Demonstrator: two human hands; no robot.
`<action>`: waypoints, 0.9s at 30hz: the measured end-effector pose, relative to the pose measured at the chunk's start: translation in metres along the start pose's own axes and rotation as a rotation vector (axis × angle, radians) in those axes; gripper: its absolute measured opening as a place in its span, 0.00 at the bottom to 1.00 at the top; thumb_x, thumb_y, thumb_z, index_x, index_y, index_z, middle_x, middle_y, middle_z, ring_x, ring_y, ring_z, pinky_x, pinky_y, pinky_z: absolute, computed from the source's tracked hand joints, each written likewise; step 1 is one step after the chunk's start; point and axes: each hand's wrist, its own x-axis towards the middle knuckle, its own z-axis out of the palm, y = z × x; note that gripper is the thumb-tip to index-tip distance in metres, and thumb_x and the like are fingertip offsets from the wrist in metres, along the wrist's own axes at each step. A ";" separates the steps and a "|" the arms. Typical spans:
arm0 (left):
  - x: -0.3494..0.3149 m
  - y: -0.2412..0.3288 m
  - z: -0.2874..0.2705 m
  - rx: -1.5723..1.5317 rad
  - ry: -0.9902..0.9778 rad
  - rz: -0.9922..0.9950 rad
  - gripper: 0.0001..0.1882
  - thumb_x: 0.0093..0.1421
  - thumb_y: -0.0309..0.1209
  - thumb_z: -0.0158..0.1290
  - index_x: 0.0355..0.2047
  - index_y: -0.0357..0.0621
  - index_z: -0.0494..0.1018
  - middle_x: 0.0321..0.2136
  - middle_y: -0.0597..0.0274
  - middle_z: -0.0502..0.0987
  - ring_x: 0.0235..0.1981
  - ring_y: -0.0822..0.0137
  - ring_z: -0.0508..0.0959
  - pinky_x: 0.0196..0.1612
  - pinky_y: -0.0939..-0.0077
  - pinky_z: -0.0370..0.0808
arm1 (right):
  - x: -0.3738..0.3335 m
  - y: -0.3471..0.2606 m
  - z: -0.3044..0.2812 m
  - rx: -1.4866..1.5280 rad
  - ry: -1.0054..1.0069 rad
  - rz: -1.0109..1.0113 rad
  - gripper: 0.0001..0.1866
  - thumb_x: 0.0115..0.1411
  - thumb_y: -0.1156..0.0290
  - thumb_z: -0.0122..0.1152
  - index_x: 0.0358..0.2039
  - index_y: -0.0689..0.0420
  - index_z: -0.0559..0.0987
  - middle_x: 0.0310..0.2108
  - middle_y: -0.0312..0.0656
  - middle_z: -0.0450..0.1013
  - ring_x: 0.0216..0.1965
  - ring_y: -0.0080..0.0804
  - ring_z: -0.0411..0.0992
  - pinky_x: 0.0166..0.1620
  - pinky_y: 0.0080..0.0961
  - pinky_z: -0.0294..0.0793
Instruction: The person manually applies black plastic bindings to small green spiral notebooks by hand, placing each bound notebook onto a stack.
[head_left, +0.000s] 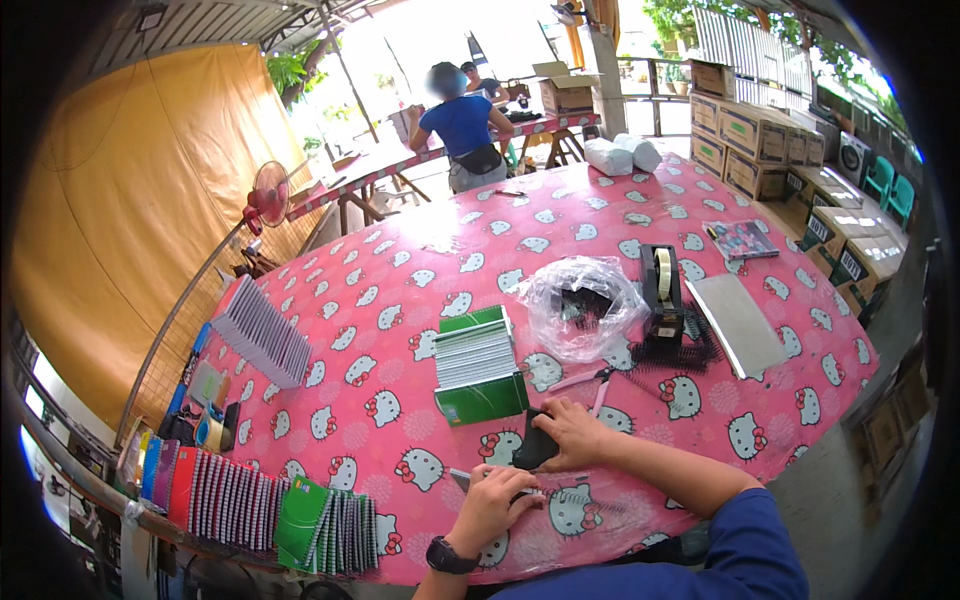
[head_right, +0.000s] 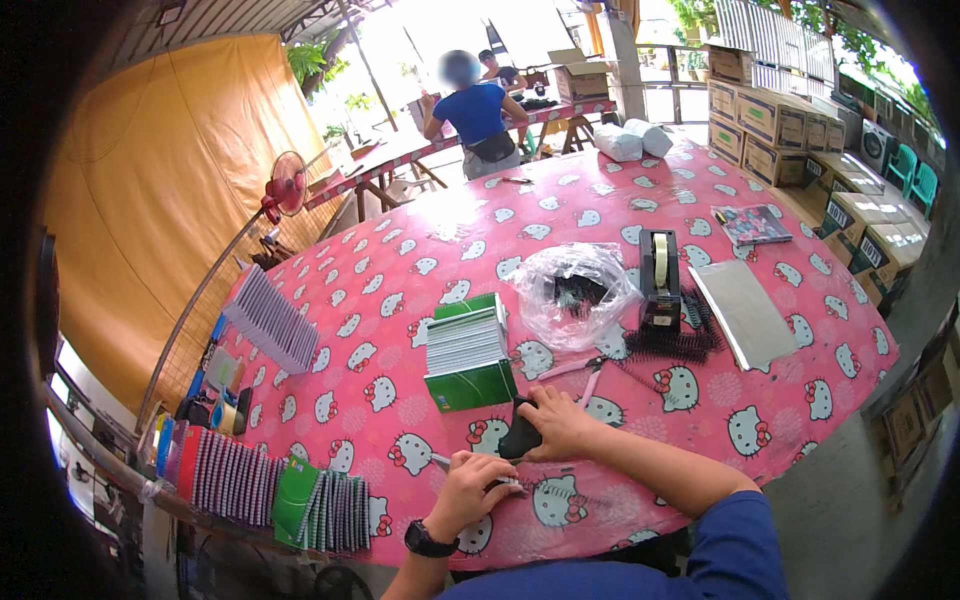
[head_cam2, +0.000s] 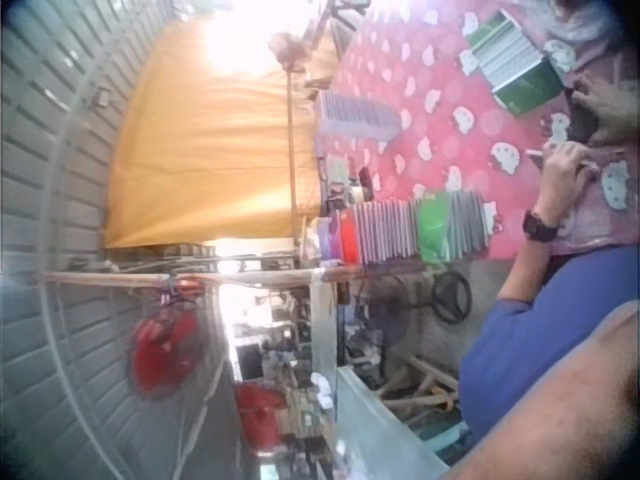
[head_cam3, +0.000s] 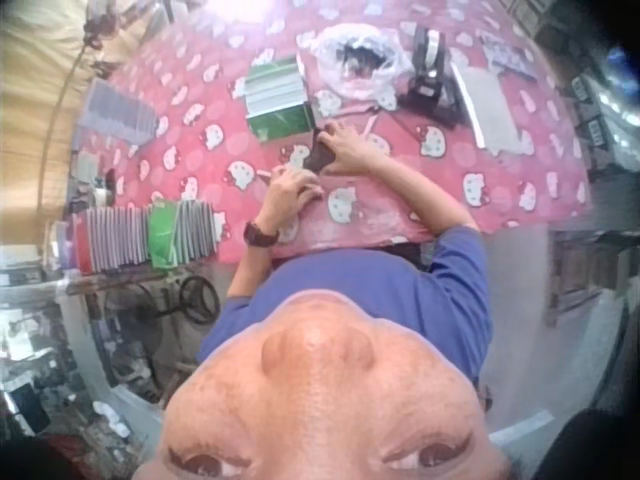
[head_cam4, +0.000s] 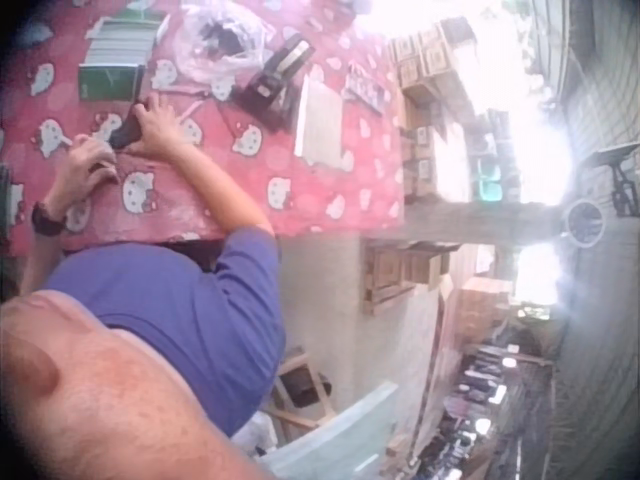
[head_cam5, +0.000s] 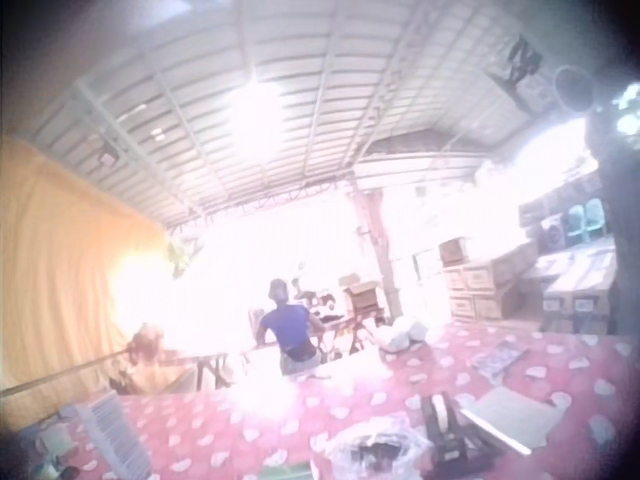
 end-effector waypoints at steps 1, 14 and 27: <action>-0.002 -0.004 0.002 0.046 -0.056 -0.006 0.14 0.51 0.40 0.61 0.36 0.49 0.76 0.33 0.68 0.79 0.38 0.67 0.76 0.49 0.67 0.61 | -0.001 -0.001 0.004 0.003 0.003 -0.002 0.39 0.38 0.52 0.70 0.51 0.52 0.68 0.54 0.54 0.59 0.53 0.52 0.60 0.51 0.43 0.64; -0.020 -0.015 -0.001 0.166 0.170 -0.093 0.13 0.40 0.39 0.66 0.23 0.51 0.75 0.26 0.70 0.74 0.34 0.67 0.73 0.53 0.53 0.54 | -0.051 0.016 -0.003 0.905 -0.026 -0.009 0.18 0.54 0.60 0.65 0.42 0.56 0.80 0.52 0.50 0.67 0.53 0.41 0.65 0.56 0.35 0.63; -0.028 -0.007 -0.006 0.198 0.202 -0.126 0.15 0.38 0.38 0.66 0.25 0.50 0.75 0.26 0.68 0.74 0.36 0.64 0.73 0.55 0.53 0.51 | -0.033 -0.023 0.002 0.582 0.251 -0.038 0.20 0.49 0.71 0.65 0.44 0.58 0.73 0.44 0.43 0.68 0.47 0.42 0.63 0.52 0.37 0.62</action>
